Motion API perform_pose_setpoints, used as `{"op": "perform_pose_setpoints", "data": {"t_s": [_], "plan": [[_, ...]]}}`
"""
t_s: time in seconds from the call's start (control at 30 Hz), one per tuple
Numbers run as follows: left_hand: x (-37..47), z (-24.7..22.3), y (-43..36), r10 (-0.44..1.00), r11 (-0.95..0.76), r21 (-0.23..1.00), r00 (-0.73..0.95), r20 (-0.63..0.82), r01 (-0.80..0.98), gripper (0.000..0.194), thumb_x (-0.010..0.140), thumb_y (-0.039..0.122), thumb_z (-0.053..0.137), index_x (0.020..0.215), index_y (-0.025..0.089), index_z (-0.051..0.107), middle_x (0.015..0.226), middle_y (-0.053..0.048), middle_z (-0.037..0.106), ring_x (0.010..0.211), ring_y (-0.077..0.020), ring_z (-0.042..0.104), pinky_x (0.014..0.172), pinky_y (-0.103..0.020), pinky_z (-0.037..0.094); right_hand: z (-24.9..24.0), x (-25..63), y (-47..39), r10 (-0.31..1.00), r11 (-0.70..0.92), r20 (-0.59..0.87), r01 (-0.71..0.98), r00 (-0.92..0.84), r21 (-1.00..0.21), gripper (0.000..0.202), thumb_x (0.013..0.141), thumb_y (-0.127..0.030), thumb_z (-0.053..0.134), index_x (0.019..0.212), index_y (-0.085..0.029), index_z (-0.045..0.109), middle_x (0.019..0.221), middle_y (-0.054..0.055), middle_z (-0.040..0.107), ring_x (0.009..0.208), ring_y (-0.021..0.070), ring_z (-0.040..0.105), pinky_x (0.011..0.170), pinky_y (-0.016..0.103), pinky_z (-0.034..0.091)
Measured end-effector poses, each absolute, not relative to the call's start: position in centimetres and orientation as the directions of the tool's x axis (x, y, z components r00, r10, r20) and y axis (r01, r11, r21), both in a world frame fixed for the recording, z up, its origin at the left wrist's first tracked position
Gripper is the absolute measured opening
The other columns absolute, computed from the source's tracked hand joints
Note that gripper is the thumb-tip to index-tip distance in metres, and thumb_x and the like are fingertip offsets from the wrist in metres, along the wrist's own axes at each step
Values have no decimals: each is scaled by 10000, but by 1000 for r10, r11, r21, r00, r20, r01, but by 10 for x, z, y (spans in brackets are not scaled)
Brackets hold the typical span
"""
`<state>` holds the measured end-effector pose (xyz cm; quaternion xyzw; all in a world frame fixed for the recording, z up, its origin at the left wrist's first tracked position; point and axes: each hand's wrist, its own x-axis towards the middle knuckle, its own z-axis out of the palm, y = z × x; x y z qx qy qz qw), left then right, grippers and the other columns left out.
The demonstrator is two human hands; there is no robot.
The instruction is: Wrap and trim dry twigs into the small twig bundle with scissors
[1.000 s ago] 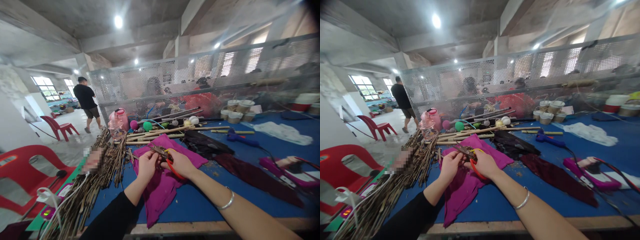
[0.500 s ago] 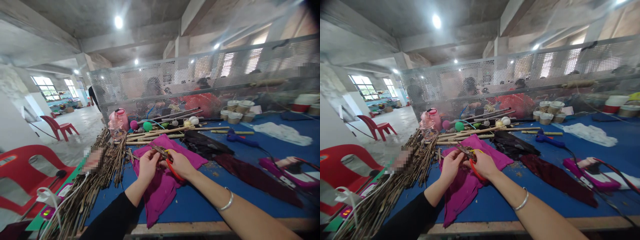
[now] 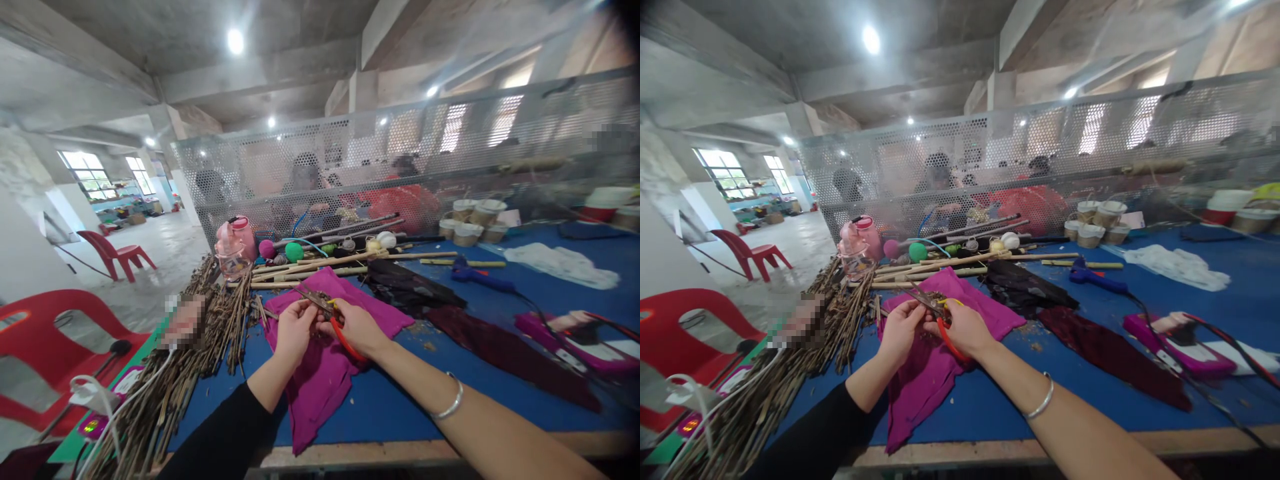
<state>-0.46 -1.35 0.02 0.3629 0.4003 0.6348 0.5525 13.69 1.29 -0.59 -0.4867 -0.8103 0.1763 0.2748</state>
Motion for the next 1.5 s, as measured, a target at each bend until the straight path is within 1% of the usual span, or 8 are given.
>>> {"op": "perform_pose_setpoints", "data": {"t_s": [0.33, 0.47, 0.57, 0.73, 0.93, 1.13, 1.23, 1.5], "plan": [[-9, -2, -12, 990, -52, 943, -141, 6, -329, 277, 594, 337, 692, 735, 118, 598, 581, 8, 580, 469, -63, 512, 445, -165, 415, 1, 141, 13, 884, 466, 284, 748, -371, -472, 349, 708, -527, 549, 882, -225, 572, 735, 15, 636, 653, 157, 574, 532, 226, 310], [-10, -3, -11, 991, -34, 945, -131, -9, -325, 296, 608, 351, 682, 776, 121, 603, 563, 16, 565, 435, -53, 491, 422, -155, 388, 0, 142, 15, 890, 453, 260, 784, -374, -424, 348, 722, -550, 520, 800, -216, 576, 696, 27, 632, 642, 170, 581, 522, 233, 300], [-10, -3, -11, 992, -39, 940, -122, -4, -340, 295, 617, 341, 676, 798, 117, 614, 587, 12, 565, 445, -42, 490, 434, -147, 387, 1, 141, 15, 892, 448, 257, 795, -371, -409, 345, 729, -544, 517, 825, -218, 576, 724, 33, 638, 668, 178, 588, 535, 237, 305], [-8, -4, -10, 989, -15, 944, -145, -35, -329, 255, 622, 316, 666, 785, 125, 616, 581, 17, 562, 433, -38, 483, 435, -145, 376, 2, 140, 12, 881, 470, 281, 767, -379, -437, 400, 692, -517, 575, 938, -203, 543, 839, 40, 627, 737, 178, 579, 581, 236, 337], [-8, -8, -9, 990, -38, 953, -138, -4, -302, 245, 604, 314, 673, 726, 108, 622, 589, 2, 573, 468, -63, 504, 475, -177, 410, 3, 140, 11, 893, 449, 255, 759, -370, -472, 378, 705, -499, 573, 938, -202, 551, 847, 38, 622, 723, 161, 576, 574, 229, 338], [-8, -7, -8, 992, -41, 920, -125, -9, -389, 298, 591, 319, 692, 803, 124, 617, 602, 9, 582, 474, -67, 516, 486, -185, 417, 5, 140, 10, 886, 461, 292, 757, -361, -463, 356, 720, -510, 548, 900, -203, 539, 825, 35, 621, 698, 161, 569, 554, 230, 324], [-7, -4, -10, 990, -41, 907, -137, -19, -419, 306, 556, 308, 717, 768, 114, 615, 581, 9, 578, 482, -67, 516, 491, -184, 422, 4, 139, 10, 888, 456, 296, 749, -352, -480, 339, 724, -483, 556, 902, -196, 531, 819, 35, 609, 680, 151, 556, 552, 229, 315], [-6, -2, -11, 991, -57, 916, -132, 4, -397, 285, 550, 246, 718, 785, 102, 647, 624, -6, 605, 502, -55, 505, 496, -171, 410, 2, 137, 10, 853, 516, 360, 715, -378, -471, 357, 652, -429, 644, 867, -173, 520, 828, 38, 562, 722, 148, 518, 617, 240, 320]]}}
